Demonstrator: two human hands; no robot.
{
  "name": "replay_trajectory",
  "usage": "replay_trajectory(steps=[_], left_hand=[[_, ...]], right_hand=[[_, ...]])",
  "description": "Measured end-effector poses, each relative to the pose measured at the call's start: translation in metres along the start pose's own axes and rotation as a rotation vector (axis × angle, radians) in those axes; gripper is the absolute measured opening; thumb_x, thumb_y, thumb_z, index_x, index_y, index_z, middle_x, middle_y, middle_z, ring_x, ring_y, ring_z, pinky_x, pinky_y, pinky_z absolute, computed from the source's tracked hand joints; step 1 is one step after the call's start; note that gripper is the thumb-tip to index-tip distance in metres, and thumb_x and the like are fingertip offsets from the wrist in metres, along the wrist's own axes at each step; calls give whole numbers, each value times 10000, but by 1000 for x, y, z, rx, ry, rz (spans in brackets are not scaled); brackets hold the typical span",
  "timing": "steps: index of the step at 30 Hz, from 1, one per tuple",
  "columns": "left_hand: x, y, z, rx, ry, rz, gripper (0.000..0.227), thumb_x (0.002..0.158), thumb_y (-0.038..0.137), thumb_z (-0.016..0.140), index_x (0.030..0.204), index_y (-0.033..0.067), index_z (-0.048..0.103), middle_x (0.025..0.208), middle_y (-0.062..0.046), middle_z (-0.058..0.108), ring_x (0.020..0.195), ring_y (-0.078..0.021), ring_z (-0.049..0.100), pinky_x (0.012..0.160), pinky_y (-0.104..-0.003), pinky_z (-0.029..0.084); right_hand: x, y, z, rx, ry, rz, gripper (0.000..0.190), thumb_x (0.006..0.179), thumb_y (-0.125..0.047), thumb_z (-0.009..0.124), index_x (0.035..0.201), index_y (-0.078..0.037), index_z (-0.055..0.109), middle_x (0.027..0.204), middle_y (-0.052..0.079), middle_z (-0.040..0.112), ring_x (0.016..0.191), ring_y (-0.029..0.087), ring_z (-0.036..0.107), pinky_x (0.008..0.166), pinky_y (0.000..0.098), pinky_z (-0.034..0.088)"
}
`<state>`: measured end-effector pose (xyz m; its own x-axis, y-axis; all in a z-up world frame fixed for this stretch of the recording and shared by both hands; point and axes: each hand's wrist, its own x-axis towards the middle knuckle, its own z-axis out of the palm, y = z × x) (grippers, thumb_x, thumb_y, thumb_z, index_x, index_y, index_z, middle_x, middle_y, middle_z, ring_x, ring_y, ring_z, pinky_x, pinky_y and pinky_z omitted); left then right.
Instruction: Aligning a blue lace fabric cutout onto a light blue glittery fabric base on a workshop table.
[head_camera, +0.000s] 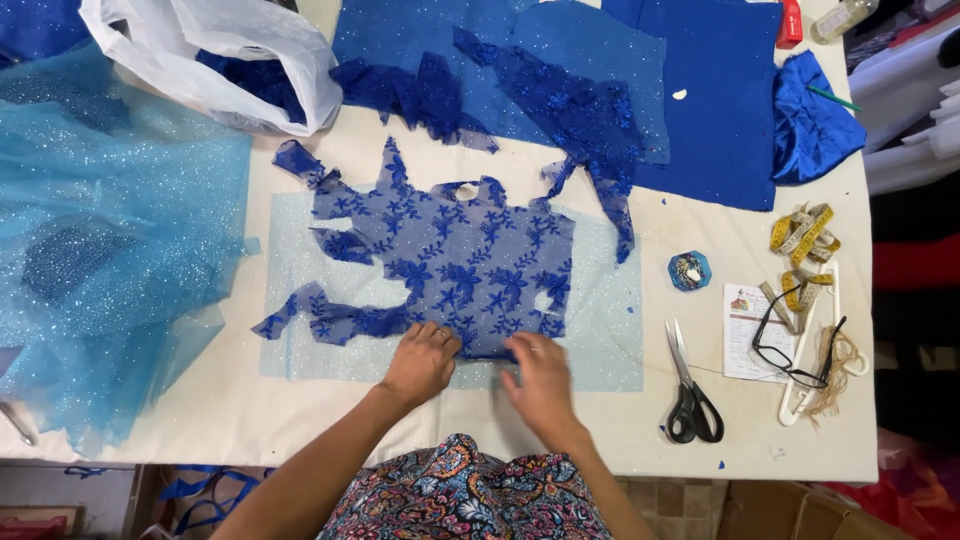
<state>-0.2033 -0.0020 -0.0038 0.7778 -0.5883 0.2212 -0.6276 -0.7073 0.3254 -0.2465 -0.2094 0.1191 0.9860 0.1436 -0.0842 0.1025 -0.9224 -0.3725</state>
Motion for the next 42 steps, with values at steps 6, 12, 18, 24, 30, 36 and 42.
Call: replay_trajectory(steps=[6,12,18,24,30,36,42], left_hand=[[2,4,-9,14,16,25,160,809,154,577,903,161,706,828,-69,664,858,-252,605,805,-383,456],[-17,-4,-22,37,30,97,144,881,148,555,867,141,699,839,-72,670,862,-243,606,812,-375,451],[-33,-10,-38,47,18,152,115,874,158,570,847,138,680,809,-63,642,848,-241,597,818,-382,466],[-44,-19,-28,31,64,189,189,919,163,524,779,130,647,758,-51,593,804,-238,580,781,-374,470],[-46,-21,-31,19,59,208,263,969,188,481,768,144,644,760,-38,579,806,-226,574,778,-366,469],[-59,-34,-57,25,-250,339,162,903,35,587,1018,98,681,1035,-88,680,940,-253,587,859,-404,477],[-54,-30,-84,-63,-245,430,181,968,116,499,893,77,659,992,-129,687,830,-248,581,747,-396,456]], right_hand=[[18,35,96,-5,12,-331,294,834,-96,659,1125,-127,625,1020,70,620,1083,291,600,984,418,464],[11,32,85,5,52,-364,157,840,-136,659,994,-165,664,988,28,624,1135,248,604,1037,404,455],[6,33,86,-1,62,-374,143,861,-133,641,994,-171,677,1023,17,640,1177,238,596,1075,417,443],[3,46,92,-7,101,-396,123,873,-97,621,946,-183,672,949,0,628,1072,216,621,1005,402,480],[-3,45,80,-62,98,-402,130,876,-121,627,954,-204,689,963,-17,630,1034,198,608,938,391,480],[-16,53,65,-10,72,-484,295,870,-126,696,1164,-142,714,1196,35,700,1128,250,590,987,437,447],[-43,73,25,5,28,-34,353,894,-382,660,1219,-245,657,1260,-71,665,1198,212,540,1047,423,408]])
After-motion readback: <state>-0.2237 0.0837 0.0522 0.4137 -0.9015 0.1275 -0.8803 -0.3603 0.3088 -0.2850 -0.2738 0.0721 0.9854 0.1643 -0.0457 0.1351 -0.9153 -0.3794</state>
